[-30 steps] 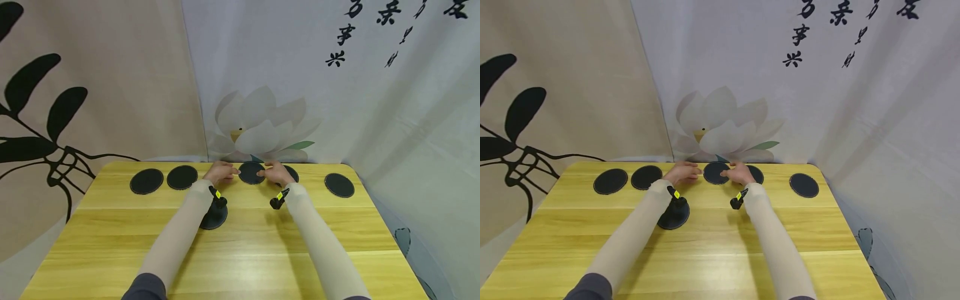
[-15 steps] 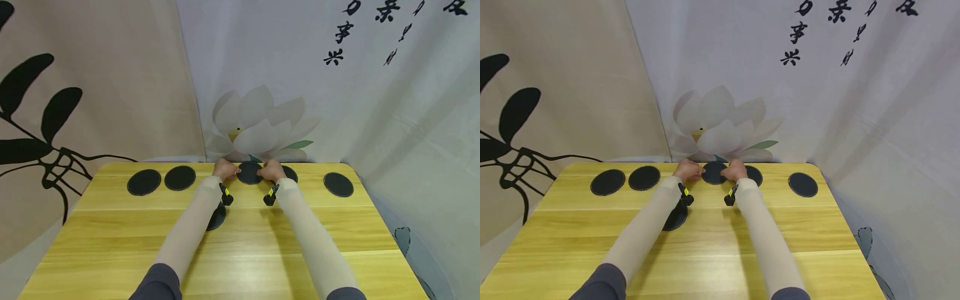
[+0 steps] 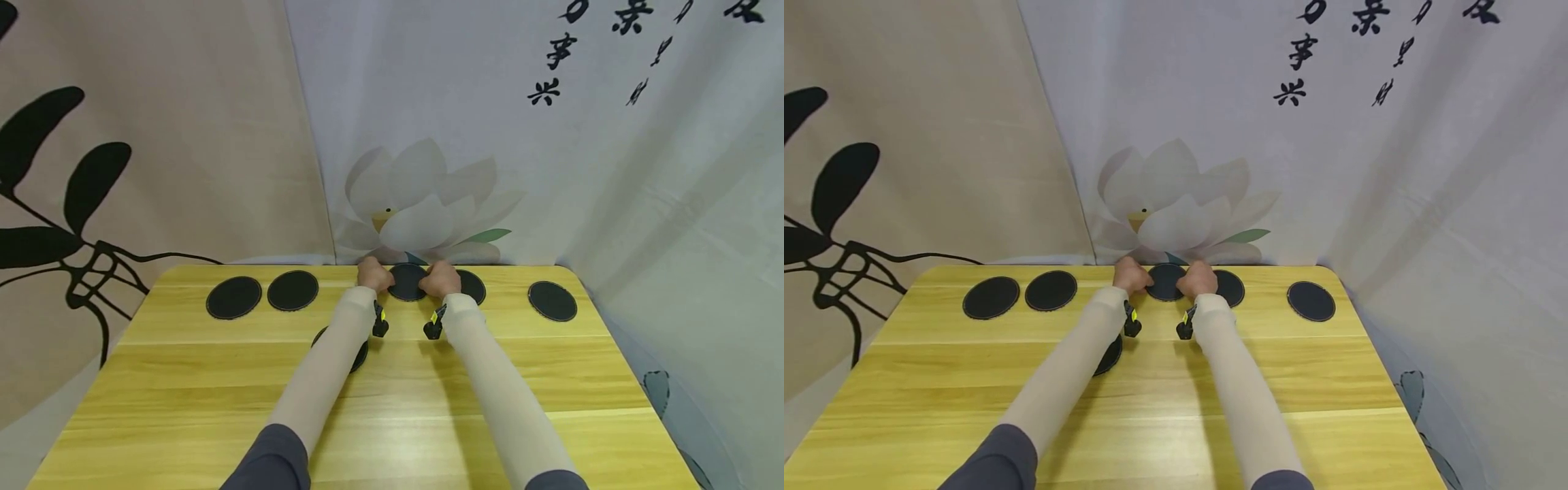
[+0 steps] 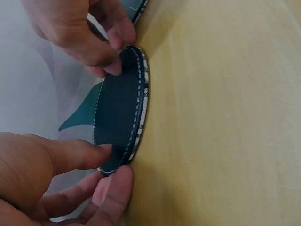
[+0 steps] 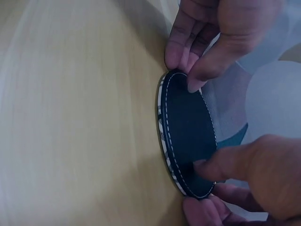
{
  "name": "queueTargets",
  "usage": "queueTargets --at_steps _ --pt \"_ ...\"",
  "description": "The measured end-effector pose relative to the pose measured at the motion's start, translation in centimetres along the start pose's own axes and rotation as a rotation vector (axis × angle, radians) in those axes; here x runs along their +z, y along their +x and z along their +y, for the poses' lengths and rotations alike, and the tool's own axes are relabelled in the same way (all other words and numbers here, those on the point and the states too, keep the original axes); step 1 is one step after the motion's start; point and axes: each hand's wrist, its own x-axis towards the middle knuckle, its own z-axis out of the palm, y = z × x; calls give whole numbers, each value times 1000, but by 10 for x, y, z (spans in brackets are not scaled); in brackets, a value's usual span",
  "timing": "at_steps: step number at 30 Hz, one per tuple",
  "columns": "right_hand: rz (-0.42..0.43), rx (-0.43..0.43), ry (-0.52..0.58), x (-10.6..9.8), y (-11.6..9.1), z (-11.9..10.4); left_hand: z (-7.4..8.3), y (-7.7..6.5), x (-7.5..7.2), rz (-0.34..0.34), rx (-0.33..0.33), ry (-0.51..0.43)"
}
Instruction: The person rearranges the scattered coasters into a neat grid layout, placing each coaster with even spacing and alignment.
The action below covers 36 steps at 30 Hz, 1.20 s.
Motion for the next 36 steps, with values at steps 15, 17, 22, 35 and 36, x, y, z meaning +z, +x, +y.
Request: queueTargets --at_steps 15,17,22,35,36 --pt "-7 38 62 1 -2 -3 -1 2 4 29 -9 3" --pt "20 33 65 3 -2 -2 -1 1 3 43 0 9" --pt "54 22 92 6 -7 1 -3 -2 3 54 26 -9" --pt "95 -37 255 7 -20 5 -14 -6 2 -5 22 -262" --pt "95 -38 271 7 -21 6 -15 -6 1 -8 22 -276"
